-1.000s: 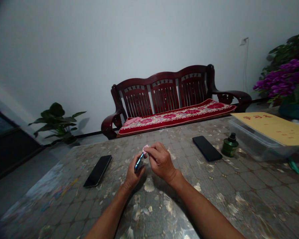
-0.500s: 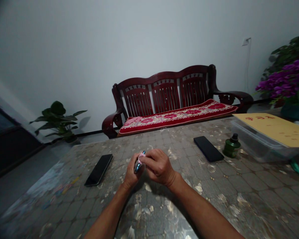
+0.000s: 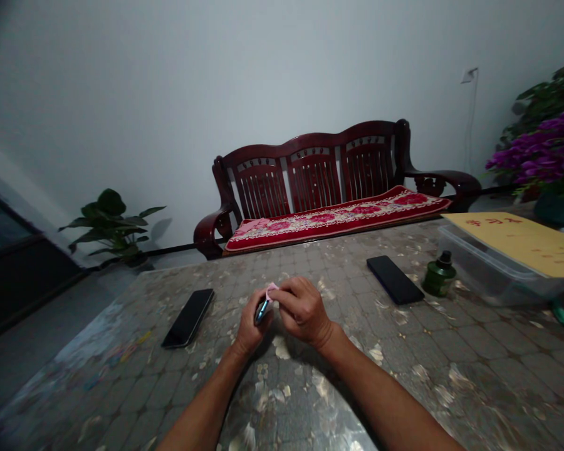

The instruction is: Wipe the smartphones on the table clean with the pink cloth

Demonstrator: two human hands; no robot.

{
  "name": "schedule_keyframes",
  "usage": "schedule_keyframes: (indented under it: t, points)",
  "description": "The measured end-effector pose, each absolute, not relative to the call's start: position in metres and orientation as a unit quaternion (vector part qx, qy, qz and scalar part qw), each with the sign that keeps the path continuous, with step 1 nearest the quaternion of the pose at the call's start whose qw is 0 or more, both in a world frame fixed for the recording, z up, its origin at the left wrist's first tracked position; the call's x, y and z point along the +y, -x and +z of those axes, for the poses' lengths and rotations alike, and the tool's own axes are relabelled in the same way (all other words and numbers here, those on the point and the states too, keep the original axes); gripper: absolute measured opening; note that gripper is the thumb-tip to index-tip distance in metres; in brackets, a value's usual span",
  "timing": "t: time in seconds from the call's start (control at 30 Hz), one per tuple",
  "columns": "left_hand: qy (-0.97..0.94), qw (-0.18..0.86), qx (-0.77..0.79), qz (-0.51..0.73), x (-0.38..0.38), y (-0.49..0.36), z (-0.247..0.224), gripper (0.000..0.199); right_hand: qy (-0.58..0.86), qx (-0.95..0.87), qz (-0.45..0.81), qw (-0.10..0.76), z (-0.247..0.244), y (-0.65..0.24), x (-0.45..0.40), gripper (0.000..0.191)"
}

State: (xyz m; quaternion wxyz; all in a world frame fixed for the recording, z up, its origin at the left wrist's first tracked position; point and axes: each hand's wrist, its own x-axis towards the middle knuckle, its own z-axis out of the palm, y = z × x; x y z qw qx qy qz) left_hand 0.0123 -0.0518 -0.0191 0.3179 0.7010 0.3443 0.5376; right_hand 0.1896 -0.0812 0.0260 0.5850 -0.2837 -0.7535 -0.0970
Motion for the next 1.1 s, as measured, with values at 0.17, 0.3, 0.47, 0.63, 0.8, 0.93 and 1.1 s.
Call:
schedule_keyframes:
  t: [0.17,0.3,0.47,0.63,0.8,0.93,1.1]
  points:
    - [-0.700,0.322,0.341,0.539,-0.049,-0.013,-0.022,0.045,0.234,-0.774,-0.119,0.576,0.027,-0.186,-0.086,0.038]
    - [-0.713,0.310,0.341,0.528,-0.051,-0.012,-0.019,0.044,0.266,-0.760,-0.098,0.585,0.028,-0.188,-0.083,0.036]
    - [-0.740,0.310,0.321,0.502,-0.055,-0.013,-0.014,0.043,0.323,-0.695,-0.001,0.643,0.035,-0.192,-0.078,0.034]
    - [-0.727,0.341,0.320,0.503,-0.055,-0.014,-0.018,0.044,0.321,-0.690,0.041,0.647,0.033,-0.187,-0.077,0.033]
    - [-0.648,0.416,0.365,0.524,-0.058,-0.016,-0.023,0.037,0.368,-0.696,0.057,0.614,0.026,-0.188,-0.073,0.030]
    - [-0.520,0.549,0.367,0.541,-0.063,-0.023,-0.025,0.052,0.359,-0.682,0.045,0.636,0.033,-0.190,-0.075,0.030]
    - [-0.379,0.710,0.300,0.512,-0.063,-0.028,-0.020,0.063,0.358,-0.680,0.038,0.639,0.041,-0.192,-0.077,0.032]
